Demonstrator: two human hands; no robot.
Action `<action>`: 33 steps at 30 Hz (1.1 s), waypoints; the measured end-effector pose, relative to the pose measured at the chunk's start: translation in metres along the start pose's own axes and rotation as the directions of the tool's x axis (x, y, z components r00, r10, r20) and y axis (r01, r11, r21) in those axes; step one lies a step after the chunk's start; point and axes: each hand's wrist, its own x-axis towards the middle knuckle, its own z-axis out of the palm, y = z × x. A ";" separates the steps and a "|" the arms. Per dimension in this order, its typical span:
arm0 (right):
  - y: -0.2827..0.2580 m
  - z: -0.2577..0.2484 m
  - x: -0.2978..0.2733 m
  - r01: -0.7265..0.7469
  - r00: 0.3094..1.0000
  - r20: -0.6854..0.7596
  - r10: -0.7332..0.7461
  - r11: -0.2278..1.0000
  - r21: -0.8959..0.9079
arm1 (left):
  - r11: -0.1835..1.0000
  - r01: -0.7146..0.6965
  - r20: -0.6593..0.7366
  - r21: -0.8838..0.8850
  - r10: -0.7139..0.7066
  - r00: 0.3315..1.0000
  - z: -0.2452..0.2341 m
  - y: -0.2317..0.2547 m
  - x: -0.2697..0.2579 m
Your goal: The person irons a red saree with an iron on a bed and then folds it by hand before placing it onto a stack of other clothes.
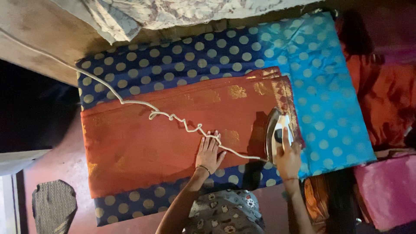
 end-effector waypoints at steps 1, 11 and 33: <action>0.000 -0.001 -0.006 -0.004 1.000 -0.020 0.004 1.000 0.002 | 1.000 0.001 -0.003 -0.009 -0.001 1.000 0.000 0.001 0.000; 0.015 0.031 0.083 0.228 0.946 -0.226 -0.230 0.973 -0.037 | 1.000 0.008 0.064 0.027 -0.010 0.998 0.003 0.000 0.001; 0.047 -0.009 0.036 0.051 0.995 -0.089 -0.045 0.997 0.059 | 0.999 0.021 0.002 0.039 -0.021 1.000 0.007 0.001 0.000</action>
